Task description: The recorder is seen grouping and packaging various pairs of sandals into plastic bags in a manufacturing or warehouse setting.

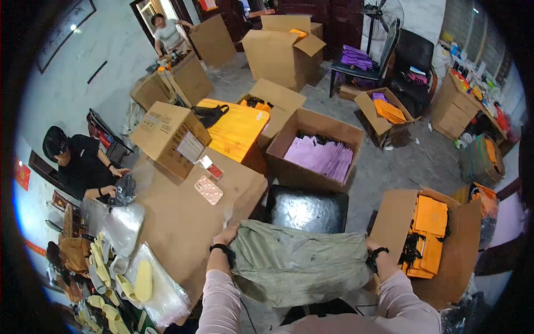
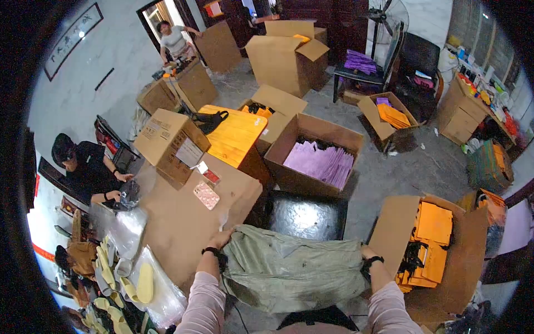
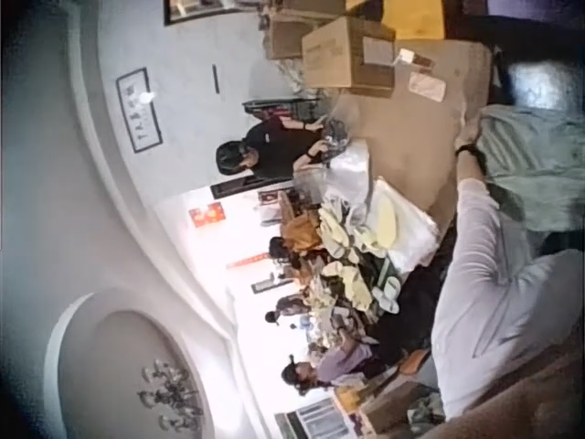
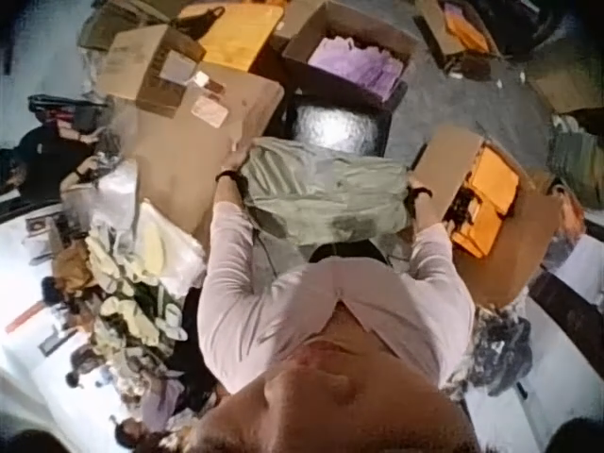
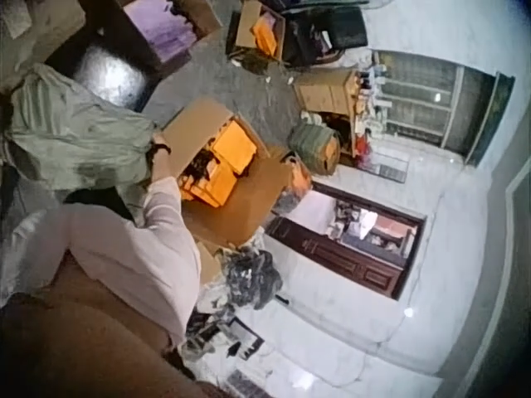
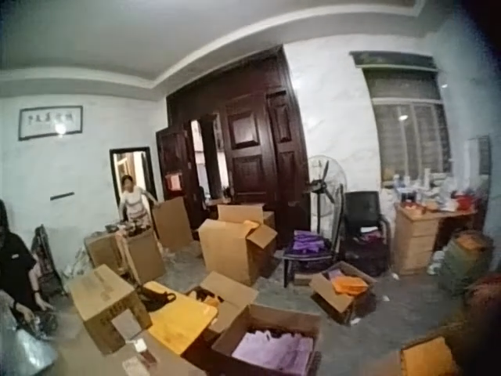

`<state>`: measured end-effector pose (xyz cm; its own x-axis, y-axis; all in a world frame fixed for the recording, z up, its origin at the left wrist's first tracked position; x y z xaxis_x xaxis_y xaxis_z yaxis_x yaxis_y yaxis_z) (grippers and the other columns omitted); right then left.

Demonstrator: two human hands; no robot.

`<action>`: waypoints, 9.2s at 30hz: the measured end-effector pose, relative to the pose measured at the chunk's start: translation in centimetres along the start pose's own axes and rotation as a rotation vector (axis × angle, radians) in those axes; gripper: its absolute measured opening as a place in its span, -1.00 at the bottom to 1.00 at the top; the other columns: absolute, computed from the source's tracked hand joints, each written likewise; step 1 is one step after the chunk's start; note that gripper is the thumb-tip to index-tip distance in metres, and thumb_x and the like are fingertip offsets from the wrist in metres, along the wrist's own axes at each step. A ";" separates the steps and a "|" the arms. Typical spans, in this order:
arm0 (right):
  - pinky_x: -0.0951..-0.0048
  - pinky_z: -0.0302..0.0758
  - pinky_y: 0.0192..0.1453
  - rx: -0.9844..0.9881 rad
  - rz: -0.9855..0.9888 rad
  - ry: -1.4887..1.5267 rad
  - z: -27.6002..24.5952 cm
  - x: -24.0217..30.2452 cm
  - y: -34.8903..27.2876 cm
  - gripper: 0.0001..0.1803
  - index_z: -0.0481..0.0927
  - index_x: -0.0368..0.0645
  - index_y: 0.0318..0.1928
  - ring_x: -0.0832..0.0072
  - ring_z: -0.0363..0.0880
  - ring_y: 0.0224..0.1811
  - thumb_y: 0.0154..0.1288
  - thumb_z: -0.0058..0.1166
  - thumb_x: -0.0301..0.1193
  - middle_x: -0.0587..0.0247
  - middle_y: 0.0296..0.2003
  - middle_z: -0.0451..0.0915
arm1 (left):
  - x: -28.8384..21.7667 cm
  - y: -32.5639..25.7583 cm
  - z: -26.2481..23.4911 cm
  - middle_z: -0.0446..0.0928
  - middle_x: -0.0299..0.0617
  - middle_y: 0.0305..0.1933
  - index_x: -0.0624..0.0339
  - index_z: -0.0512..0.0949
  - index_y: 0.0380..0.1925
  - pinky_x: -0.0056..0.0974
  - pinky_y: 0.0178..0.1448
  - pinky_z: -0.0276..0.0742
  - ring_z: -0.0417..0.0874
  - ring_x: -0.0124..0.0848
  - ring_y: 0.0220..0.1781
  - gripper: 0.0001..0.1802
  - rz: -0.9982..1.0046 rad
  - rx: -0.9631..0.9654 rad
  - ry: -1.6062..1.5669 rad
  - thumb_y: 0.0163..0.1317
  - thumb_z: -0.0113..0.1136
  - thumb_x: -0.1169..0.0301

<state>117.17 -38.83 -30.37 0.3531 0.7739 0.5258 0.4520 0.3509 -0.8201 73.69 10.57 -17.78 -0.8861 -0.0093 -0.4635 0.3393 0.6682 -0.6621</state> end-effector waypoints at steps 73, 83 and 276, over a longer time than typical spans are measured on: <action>0.09 0.49 -0.20 0.043 -0.901 -1.255 44.3 2.8 -34.0 -0.58 0.55 -0.31 -0.32 -0.02 0.57 -0.29 -0.19 0.20 -0.25 -0.17 -0.39 0.58 | 35.7 -43.0 14.4 0.61 -0.17 -0.24 0.04 0.59 -0.18 0.04 0.43 -0.14 0.52 -0.21 0.04 -0.68 0.696 -0.121 0.977 0.07 0.05 0.24; 0.16 0.51 -0.21 -0.098 -0.915 -1.221 47.8 1.4 -35.7 -0.71 0.59 -0.22 -0.40 0.07 0.59 -0.28 -0.13 0.21 -0.28 -0.04 -0.41 0.60 | 36.2 -45.1 13.5 0.45 -0.09 0.08 -0.21 0.56 -0.04 0.30 0.38 -0.25 0.32 -0.13 0.24 -0.65 0.733 0.183 1.130 0.17 0.00 0.18; 0.42 0.46 -0.05 0.757 -0.909 -0.472 101.1 12.8 -47.5 -0.49 0.45 -0.36 -0.05 0.39 0.53 -0.14 0.13 0.18 -0.20 0.08 -0.18 0.56 | 67.0 -32.7 -25.8 0.19 0.38 0.19 0.45 0.13 0.19 -0.13 0.26 0.24 0.28 -0.01 0.25 -0.31 0.122 -1.011 -0.771 0.22 0.14 0.24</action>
<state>17.41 7.73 -7.48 -0.2317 0.1548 0.9604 -0.2566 0.9426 -0.2139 -4.92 7.32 -11.95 -0.3396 -0.1087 -0.9343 -0.2864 0.9581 -0.0073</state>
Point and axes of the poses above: each hand's wrist, its own y-axis towards the middle knuckle, its own z-axis out of the palm, x = y × z, the point moved 2 cm from there along y, towards the middle knuckle
